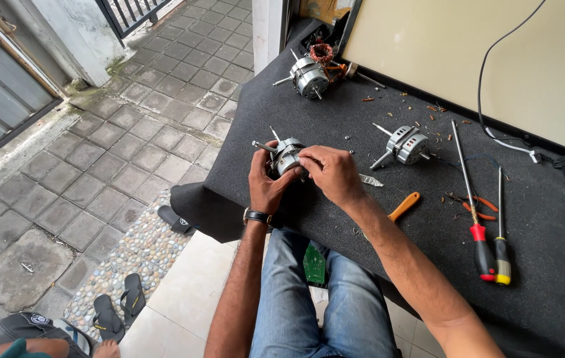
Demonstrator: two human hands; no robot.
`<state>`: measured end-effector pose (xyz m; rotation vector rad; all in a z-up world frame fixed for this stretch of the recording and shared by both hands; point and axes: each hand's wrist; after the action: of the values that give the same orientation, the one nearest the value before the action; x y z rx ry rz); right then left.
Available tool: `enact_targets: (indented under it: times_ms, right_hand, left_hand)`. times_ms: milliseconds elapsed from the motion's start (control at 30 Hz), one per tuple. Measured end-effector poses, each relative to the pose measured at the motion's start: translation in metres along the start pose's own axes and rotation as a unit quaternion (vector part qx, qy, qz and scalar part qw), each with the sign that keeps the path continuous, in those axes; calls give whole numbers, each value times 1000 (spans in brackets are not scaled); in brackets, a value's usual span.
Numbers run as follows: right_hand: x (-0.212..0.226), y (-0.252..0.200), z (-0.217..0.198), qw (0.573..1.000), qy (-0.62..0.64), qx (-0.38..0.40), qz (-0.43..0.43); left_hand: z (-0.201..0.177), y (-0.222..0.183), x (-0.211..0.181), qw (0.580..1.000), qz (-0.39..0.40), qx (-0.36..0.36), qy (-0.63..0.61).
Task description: Cleaning and assembling electric motor components using a brush and screwdriver
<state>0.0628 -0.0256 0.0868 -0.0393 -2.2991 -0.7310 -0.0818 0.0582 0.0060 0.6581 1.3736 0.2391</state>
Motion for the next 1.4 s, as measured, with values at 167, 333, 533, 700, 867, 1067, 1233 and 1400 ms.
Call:
enact_targets:
  times_ms: [167, 333, 533, 700, 867, 1067, 1233, 1400]
  right_hand:
    - [-5, 3, 1, 997, -49, -42, -50]
    - [2, 3, 0, 996, -6, -60, -70]
    - [-5, 3, 7, 992, -9, -80, -96]
    - [-5, 1, 7, 989, -38, -89, -115]
    - [-17, 7, 7, 995, -15, -64, -77]
    - [-21, 24, -6, 995, 79, 52, 29]
    - [-34, 28, -3, 989, 106, 73, 67]
    - [-50, 21, -17, 987, 117, 71, 79]
  left_hand:
    - [1, 0, -1, 1000, 19, -8, 3]
    - [2, 0, 2, 1000, 22, -5, -2]
    - [-2, 4, 1, 1000, 15, 2, -3]
    - [-2, 2, -1, 1000, 12, 9, -8]
    - [-2, 3, 4, 1000, 17, 16, -21]
    - [-2, 2, 1, 998, 18, 46, -41]
    - [-6, 4, -2, 997, 24, 59, -46]
    - [-4, 3, -4, 997, 9, 59, -59]
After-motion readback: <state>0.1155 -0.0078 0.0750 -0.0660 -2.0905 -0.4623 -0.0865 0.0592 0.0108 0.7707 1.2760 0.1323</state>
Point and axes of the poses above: each hand's wrist, its own y-axis towards the middle knuckle, its own z-axis out of the palm, x = y × z, and after that the axes turned 7 degrees about z, right-handed
